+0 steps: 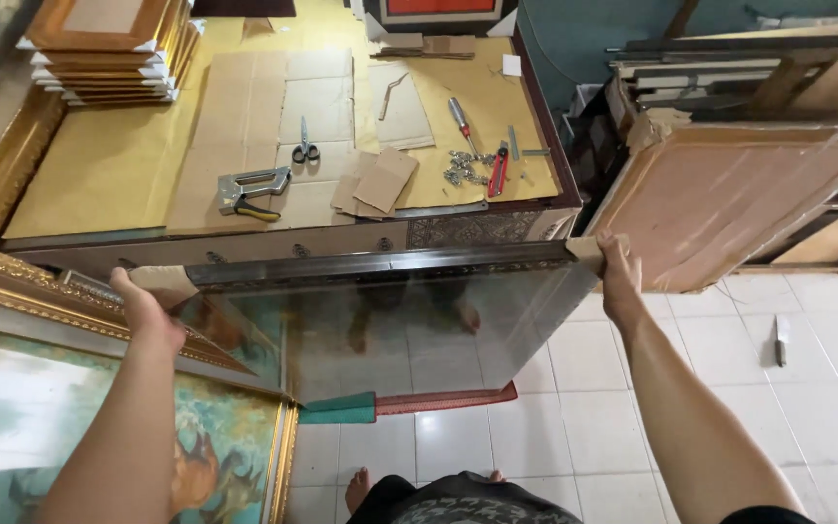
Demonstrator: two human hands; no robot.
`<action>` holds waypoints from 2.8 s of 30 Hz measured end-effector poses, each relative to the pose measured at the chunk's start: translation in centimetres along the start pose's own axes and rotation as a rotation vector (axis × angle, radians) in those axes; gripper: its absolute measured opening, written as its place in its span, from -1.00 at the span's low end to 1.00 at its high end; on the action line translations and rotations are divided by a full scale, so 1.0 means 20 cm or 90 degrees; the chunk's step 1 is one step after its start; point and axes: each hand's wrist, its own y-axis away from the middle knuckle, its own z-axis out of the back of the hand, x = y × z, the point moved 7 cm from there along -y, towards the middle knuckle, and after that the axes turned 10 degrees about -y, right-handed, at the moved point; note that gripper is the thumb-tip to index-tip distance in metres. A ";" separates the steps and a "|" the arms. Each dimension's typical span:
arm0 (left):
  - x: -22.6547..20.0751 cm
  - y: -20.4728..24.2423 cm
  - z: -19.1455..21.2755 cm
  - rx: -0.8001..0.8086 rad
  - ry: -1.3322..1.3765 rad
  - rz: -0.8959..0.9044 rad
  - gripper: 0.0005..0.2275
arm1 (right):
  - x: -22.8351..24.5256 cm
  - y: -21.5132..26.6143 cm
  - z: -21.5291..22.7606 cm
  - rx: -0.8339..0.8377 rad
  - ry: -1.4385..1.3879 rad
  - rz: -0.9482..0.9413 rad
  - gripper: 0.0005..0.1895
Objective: Attaching cardboard backing to the rear of a picture frame using a manual staple gun.
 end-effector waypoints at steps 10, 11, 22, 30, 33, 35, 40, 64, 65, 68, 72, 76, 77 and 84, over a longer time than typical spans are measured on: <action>-0.04 0.17 -0.08 0.025 0.052 -0.022 -0.51 | 0.18 -0.12 0.19 -0.197 -0.153 0.090 -0.56; -0.04 0.19 -0.12 0.043 0.053 -0.019 -0.54 | 0.23 -0.14 0.22 -0.206 -0.198 0.116 -0.59; 0.35 0.21 -0.32 0.047 0.089 0.120 -0.64 | 0.73 -0.08 0.40 -0.183 -0.090 0.279 -0.67; 0.24 0.02 -0.11 -0.233 -0.245 -0.097 -0.70 | 0.80 -0.03 0.22 -0.134 0.059 0.433 -0.68; -0.33 0.61 -0.30 -0.317 -0.294 -0.478 -0.77 | 0.80 0.02 0.04 -0.057 0.087 0.437 -0.65; -0.45 0.70 -0.54 -0.149 -0.301 -0.520 -0.80 | 0.93 0.38 -0.15 0.022 0.109 0.477 -0.61; -0.53 1.37 -1.00 0.402 -0.436 -0.620 -0.57 | 0.85 0.63 -0.48 0.257 0.163 0.615 -0.40; 1.04 1.45 -1.89 0.563 -1.460 -1.060 -0.40 | -0.55 -0.08 -0.35 0.526 0.491 0.338 -0.44; 1.16 1.34 -1.98 0.548 -1.427 -0.999 -0.50 | -0.56 -0.08 -0.34 0.520 0.521 0.381 -0.39; 1.15 1.36 -1.98 0.538 -1.347 -0.880 -0.71 | -0.53 -0.05 -0.31 0.491 0.536 0.343 -0.48; 1.39 1.21 -2.13 0.502 -1.439 -0.836 -0.86 | -0.41 0.02 -0.13 0.373 0.555 0.172 -0.48; 1.40 1.20 -2.12 0.624 -1.507 -0.889 -0.82 | -0.46 0.00 0.14 0.327 0.608 0.118 -0.41; 1.40 1.13 -2.14 0.606 -1.477 -0.891 -0.81 | -0.52 -0.05 0.22 0.297 0.612 0.092 -0.43; 0.58 1.37 -1.96 0.603 -1.500 -0.782 -0.68 | 0.22 0.04 0.40 0.257 0.603 0.386 -0.59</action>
